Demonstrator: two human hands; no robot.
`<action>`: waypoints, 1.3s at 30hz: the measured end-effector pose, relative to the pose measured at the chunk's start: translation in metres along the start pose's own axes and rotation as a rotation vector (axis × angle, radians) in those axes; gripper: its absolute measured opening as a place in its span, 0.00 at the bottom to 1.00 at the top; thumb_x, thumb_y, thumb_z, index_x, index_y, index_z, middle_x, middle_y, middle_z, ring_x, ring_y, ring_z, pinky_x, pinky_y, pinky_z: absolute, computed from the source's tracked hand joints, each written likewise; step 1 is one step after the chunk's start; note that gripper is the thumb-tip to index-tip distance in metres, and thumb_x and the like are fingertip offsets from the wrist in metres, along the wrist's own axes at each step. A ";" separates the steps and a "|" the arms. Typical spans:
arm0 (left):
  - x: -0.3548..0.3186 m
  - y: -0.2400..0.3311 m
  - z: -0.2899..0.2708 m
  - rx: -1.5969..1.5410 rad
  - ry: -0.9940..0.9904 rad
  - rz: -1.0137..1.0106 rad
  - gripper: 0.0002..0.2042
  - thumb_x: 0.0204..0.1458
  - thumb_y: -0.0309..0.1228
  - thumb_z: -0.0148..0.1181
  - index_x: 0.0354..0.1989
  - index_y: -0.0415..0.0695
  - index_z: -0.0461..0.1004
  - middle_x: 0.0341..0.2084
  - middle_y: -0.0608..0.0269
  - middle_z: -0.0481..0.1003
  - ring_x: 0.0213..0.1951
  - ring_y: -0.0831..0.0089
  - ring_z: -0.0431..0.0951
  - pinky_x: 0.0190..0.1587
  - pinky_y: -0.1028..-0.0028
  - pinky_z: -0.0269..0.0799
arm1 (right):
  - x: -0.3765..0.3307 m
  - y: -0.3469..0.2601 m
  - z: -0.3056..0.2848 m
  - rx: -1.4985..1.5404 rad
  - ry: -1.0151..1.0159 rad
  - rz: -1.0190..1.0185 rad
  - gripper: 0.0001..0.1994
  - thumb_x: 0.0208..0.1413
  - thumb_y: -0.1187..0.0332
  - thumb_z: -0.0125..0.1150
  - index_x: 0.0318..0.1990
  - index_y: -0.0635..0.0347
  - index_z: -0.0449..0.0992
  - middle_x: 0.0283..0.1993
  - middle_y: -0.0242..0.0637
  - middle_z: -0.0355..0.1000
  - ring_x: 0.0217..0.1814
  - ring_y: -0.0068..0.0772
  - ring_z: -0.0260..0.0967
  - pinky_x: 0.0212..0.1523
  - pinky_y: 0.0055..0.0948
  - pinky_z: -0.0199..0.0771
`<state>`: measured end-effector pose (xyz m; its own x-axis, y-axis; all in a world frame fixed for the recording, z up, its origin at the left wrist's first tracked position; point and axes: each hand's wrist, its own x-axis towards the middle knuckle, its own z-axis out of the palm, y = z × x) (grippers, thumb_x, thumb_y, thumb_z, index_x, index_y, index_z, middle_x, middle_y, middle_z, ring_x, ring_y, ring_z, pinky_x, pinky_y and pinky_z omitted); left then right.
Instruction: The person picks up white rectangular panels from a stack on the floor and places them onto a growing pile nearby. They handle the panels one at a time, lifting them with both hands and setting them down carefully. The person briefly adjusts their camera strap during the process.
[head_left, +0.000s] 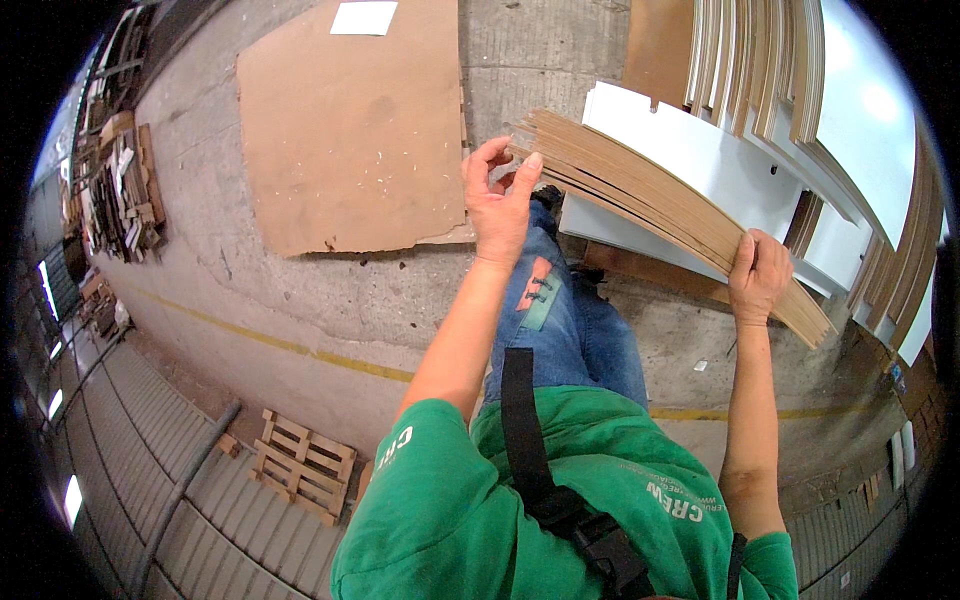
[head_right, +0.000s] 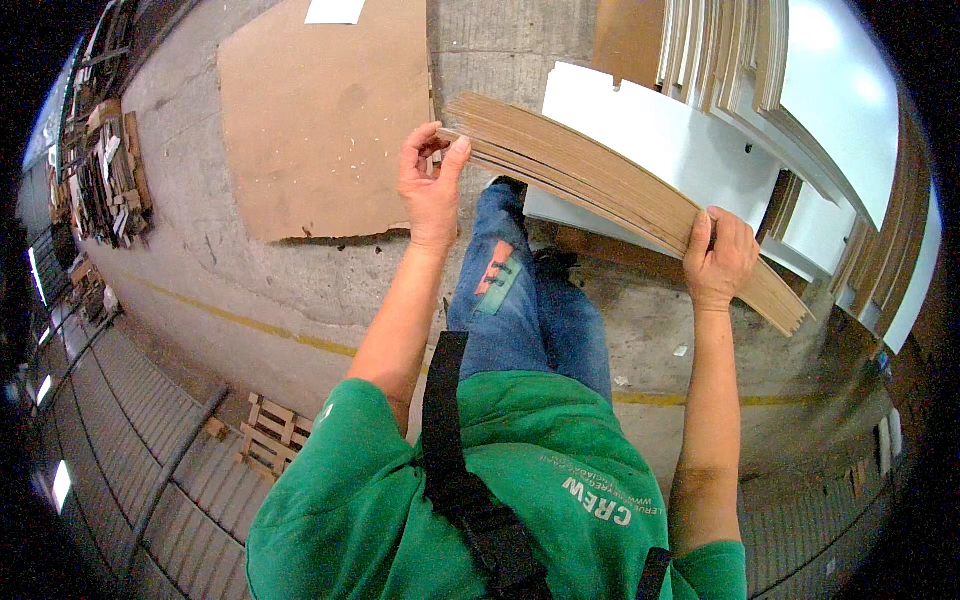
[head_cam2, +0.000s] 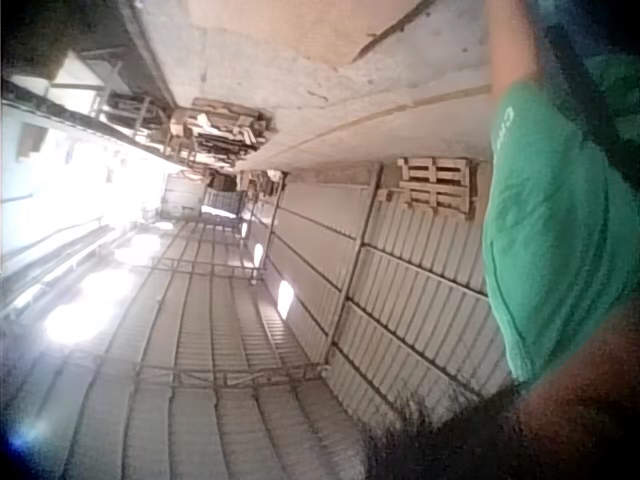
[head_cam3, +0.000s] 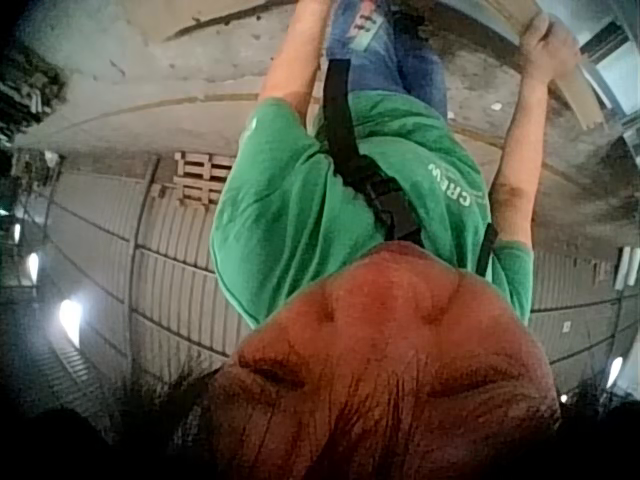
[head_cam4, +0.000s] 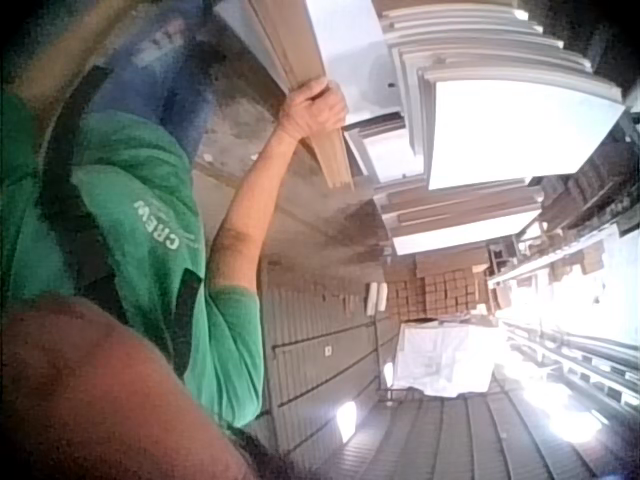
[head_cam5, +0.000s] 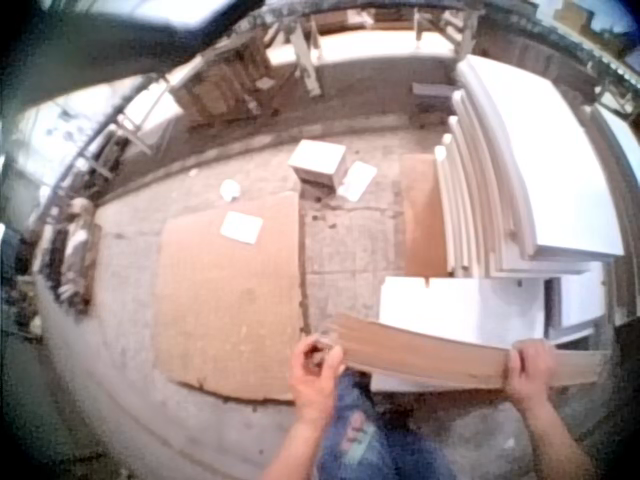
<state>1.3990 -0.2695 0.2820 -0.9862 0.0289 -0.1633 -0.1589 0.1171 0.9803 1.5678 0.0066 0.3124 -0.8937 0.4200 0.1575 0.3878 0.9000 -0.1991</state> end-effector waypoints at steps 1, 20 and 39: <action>0.001 0.001 0.000 -0.007 0.000 0.001 0.19 0.46 0.25 0.62 0.47 0.41 0.64 0.36 0.65 0.68 0.40 0.77 0.67 0.40 0.78 0.68 | 0.000 0.000 0.000 -0.003 0.001 -0.001 0.11 0.55 0.60 0.51 0.32 0.56 0.73 0.32 0.35 0.70 0.37 0.39 0.66 0.39 0.33 0.61; 0.011 0.000 0.003 -0.020 -0.031 -0.037 0.12 0.45 0.26 0.63 0.37 0.41 0.70 0.31 0.68 0.68 0.35 0.80 0.67 0.39 0.80 0.65 | -0.001 -0.003 0.000 0.013 0.026 0.011 0.10 0.54 0.61 0.51 0.32 0.57 0.73 0.32 0.35 0.70 0.37 0.38 0.66 0.40 0.33 0.61; 0.016 0.000 0.001 -0.071 -0.100 -0.095 0.21 0.43 0.32 0.64 0.46 0.46 0.66 0.36 0.64 0.67 0.42 0.75 0.66 0.44 0.73 0.65 | -0.001 0.001 0.001 0.016 0.006 0.007 0.11 0.55 0.59 0.51 0.33 0.56 0.73 0.32 0.35 0.70 0.37 0.38 0.66 0.39 0.33 0.61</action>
<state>1.3833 -0.2682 0.2789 -0.9573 0.1207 -0.2626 -0.2579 0.0535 0.9647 1.5688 0.0069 0.3107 -0.8897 0.4270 0.1618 0.3904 0.8951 -0.2154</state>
